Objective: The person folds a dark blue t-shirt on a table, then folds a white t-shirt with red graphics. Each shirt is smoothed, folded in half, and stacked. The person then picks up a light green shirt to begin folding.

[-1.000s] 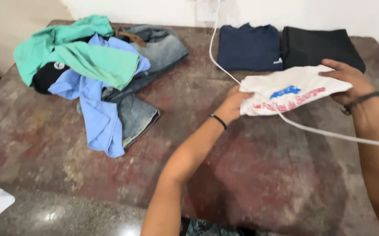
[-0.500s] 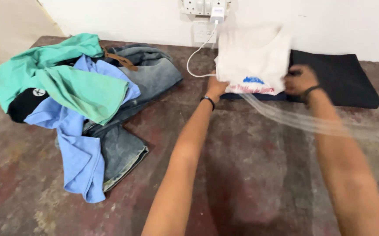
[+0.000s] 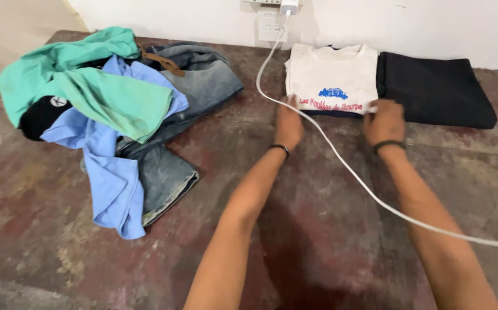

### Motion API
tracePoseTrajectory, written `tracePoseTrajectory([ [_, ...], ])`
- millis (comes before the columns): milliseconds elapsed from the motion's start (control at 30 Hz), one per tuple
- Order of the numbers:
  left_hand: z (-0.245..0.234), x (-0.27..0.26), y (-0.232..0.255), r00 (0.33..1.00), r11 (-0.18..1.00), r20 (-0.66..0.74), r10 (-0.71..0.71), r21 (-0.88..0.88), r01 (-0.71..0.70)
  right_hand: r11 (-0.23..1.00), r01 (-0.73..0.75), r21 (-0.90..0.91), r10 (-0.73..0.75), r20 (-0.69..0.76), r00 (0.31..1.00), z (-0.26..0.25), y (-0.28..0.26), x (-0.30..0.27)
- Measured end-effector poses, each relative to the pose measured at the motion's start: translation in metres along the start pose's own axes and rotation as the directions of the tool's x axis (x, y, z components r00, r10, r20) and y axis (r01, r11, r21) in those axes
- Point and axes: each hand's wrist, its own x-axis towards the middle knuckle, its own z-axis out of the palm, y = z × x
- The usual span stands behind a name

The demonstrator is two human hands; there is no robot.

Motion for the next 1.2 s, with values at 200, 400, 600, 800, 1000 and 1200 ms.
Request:
tracePoseTrajectory([
  [200, -0.029, -0.073, 0.062, 0.883, 0.969, 0.453, -0.122, 0.247, 0.007, 0.973, 0.232, -0.024, -0.224, 0.174, 0.959, 0.012, -0.093, -0.08],
  [400, -0.092, -0.131, 0.058, 0.91, 0.958, 0.413, 0.039, 0.243, -0.152, 0.966, 0.242, 0.086, -0.256, 0.231, 0.939, 0.005, -0.15, -0.131],
  [600, -0.211, -0.173, 0.038, 0.928, 0.96, 0.372, -0.011, 0.264, -0.094, 0.907, 0.329, 0.265, -0.393, 0.246, 0.886, -0.014, -0.235, -0.169],
  [800, -0.296, -0.171, 0.0, 0.997, 0.871, 0.075, -0.02, 0.49, -0.019, 0.763, 0.44, 0.473, -0.608, 0.296, 0.736, 0.008, -0.315, -0.179],
  [1000, -0.336, -0.133, -0.041, 0.981, 0.84, -0.184, 0.062, 0.54, 0.048, 0.689, 0.488, 0.536, -0.671, 0.217, 0.709, 0.041, -0.421, -0.131],
  [1200, -0.368, -0.094, -0.098, 0.954, 0.894, -0.293, -0.067, 0.406, 0.187, 0.654, 0.589, 0.476, -0.749, 0.292, 0.595, 0.051, -0.49, -0.085],
])
